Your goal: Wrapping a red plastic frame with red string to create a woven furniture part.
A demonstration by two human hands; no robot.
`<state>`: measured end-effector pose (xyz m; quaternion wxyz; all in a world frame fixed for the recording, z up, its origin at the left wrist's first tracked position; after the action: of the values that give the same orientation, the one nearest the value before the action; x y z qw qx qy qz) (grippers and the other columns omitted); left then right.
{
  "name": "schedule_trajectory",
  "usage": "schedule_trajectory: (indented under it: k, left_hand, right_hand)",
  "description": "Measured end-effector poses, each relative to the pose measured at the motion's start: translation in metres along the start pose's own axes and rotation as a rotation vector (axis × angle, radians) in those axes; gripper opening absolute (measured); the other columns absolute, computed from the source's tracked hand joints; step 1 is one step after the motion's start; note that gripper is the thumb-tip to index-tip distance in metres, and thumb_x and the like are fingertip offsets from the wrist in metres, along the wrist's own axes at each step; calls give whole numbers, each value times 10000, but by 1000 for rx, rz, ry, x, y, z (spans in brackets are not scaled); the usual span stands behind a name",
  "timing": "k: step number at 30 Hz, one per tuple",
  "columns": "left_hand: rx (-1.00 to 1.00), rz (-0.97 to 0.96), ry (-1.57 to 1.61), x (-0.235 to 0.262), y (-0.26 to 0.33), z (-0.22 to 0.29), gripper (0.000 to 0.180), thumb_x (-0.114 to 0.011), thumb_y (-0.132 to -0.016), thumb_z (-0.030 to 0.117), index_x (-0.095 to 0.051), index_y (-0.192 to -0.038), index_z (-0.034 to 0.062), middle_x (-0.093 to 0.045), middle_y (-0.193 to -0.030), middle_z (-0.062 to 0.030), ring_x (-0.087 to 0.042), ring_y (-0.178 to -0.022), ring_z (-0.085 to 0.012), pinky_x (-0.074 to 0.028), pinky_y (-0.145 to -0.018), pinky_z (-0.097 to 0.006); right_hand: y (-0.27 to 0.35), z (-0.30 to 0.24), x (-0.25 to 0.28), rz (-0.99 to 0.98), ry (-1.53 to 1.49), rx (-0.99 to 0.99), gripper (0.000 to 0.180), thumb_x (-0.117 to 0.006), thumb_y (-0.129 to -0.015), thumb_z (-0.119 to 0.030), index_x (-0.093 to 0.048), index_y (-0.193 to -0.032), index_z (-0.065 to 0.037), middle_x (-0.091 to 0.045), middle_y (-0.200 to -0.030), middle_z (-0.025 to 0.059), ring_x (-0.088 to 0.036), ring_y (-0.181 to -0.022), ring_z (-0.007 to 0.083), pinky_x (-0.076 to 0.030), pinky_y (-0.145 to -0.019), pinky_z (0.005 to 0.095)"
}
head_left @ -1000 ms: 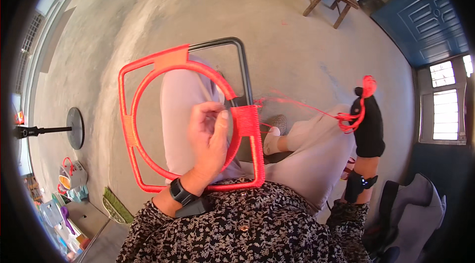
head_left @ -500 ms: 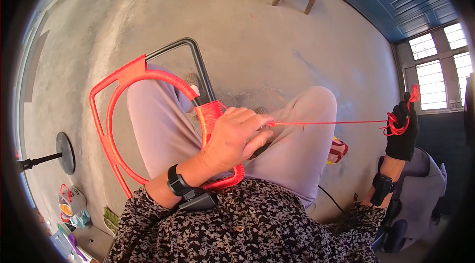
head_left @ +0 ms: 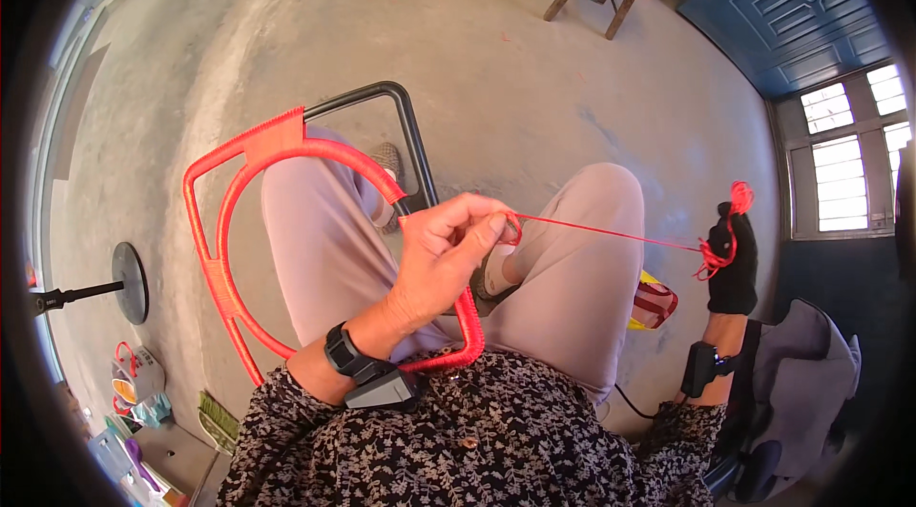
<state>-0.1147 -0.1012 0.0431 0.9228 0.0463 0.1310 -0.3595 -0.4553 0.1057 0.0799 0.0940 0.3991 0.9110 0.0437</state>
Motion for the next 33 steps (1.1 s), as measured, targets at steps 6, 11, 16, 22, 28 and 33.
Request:
schedule_trajectory:
  k: [6, 11, 16, 22, 28, 33]
  left_hand:
    - [90, -52, 96, 1, -1, -9, 146, -541, -936, 116, -634, -978, 12, -640, -796, -2, -530, -630, -30, -444, -566, -178]
    - [94, -48, 92, -4, 0, -8, 125, -536, -920, 61, -622, -978, -9, -626, -781, -5, -554, -656, -38, -476, -610, -196]
    - [77, -113, 122, -14, 2, -4, 110, -544, -901, 21, -607, -976, -29, -615, -775, -7, -562, -683, -39, -488, -644, -204]
    - [129, -80, 138, -13, 3, -6, 70, -561, -893, 32, -609, -911, -16, -586, -703, 30, -514, -624, -9, -433, -552, -183]
    - [83, -77, -78, -11, 0, -6, 88, -589, -880, 76, -616, -823, 14, -525, -644, 61, -433, -569, 12, -345, -497, -164]
    - [167, -21, 155, -11, 3, -15, 67, -569, -891, 75, -612, -887, 24, -569, -686, 29, -519, -580, -27, -412, -503, -174]
  right_hand:
    - [4, 24, -24, -28, 11, -45, 208, -551, -867, -152, -508, -1017, -14, -412, -657, -22, -396, -581, 56, -326, -519, 200]
    - [15, 47, -83, -106, 99, -138, 133, -517, -831, -64, -522, -961, -37, -423, -647, -27, -402, -548, 56, -338, -491, 212]
    - [51, 53, -224, -456, 428, -182, 225, -595, -851, -98, -599, -1065, -29, -583, -749, -6, -526, -644, 44, -431, -557, 216]
    - [51, 72, -237, -558, 554, -167, 172, -603, -871, -146, -601, -986, -19, -606, -721, 17, -562, -642, 76, -454, -583, 251]
    - [48, 59, -230, -421, 661, -45, 181, -623, -846, -122, -613, -994, -19, -641, -755, 48, -586, -666, 83, -469, -592, 262]
    - [50, 30, -231, -307, 625, 162, 182, -676, -805, -113, -636, -953, -15, -646, -760, 58, -590, -670, 86, -476, -601, 267]
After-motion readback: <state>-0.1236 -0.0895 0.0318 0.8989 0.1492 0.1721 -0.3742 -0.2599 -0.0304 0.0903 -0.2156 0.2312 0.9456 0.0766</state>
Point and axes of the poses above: each hand's wrist, its own y-axis away from the middle knuckle, its own x-axis out of the back of the hand, z = x × y, the point moved 10 cm from there along -y, towards the middle knuckle
